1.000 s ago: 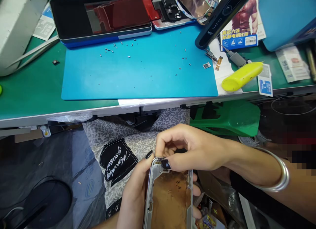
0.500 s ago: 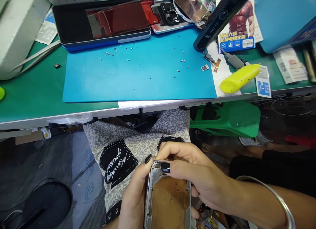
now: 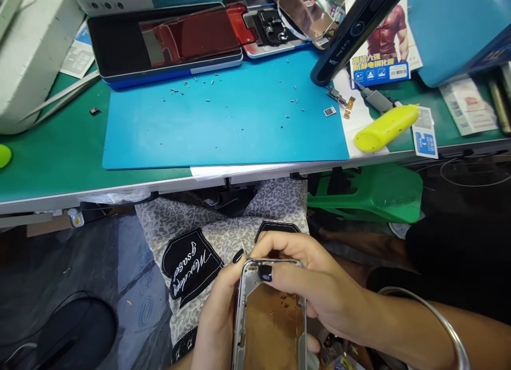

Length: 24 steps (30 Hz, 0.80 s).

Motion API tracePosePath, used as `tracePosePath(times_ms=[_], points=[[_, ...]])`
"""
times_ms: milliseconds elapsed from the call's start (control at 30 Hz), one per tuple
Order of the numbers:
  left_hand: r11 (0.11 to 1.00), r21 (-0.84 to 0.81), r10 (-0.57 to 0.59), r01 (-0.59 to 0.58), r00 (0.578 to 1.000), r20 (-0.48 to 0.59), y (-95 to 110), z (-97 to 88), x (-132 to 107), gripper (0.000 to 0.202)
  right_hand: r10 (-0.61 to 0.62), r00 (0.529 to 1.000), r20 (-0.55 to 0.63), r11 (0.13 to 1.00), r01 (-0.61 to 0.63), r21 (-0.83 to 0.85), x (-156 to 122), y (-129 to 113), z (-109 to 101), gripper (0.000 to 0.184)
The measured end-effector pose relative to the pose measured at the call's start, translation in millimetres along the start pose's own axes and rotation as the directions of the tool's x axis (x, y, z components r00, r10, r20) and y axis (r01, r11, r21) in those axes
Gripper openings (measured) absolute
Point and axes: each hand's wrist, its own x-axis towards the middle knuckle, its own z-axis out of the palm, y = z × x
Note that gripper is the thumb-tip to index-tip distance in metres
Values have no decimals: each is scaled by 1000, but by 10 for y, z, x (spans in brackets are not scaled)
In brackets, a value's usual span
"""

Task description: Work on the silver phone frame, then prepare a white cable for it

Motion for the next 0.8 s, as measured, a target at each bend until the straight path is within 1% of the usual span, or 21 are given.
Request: tracePosePath(times_ms=[167, 267, 400, 533, 633, 800], points=[[998, 56, 18, -16, 999, -46, -5, -25, -2, 32, 16, 1000, -21, 1000, -16, 3, 8, -18, 6, 15], [997, 71, 28, -24, 998, -54, -6, -21, -8, 31, 19, 1000, -13, 1000, -19, -21, -1, -24, 0, 16], [996, 74, 43, -40, 998, -49, -10, -13, -2, 26, 14, 1000, -8, 999, -15, -35, -13, -9, -4, 17], [996, 66, 65, -63, 997, -35, -13, -26, 15, 21, 19, 1000, 7, 1000, -19, -15, -15, 7, -5, 18], [995, 51, 86, -85, 996, -21, -19, -51, 30, 20, 13, 1000, -15, 999, -13, -34, -9, -8, -6, 18], [994, 35, 99, -99, 995, -7, -46, -92, 68, 19, 7, 1000, -6, 1000, -8, -29, 3, -13, -5, 14]])
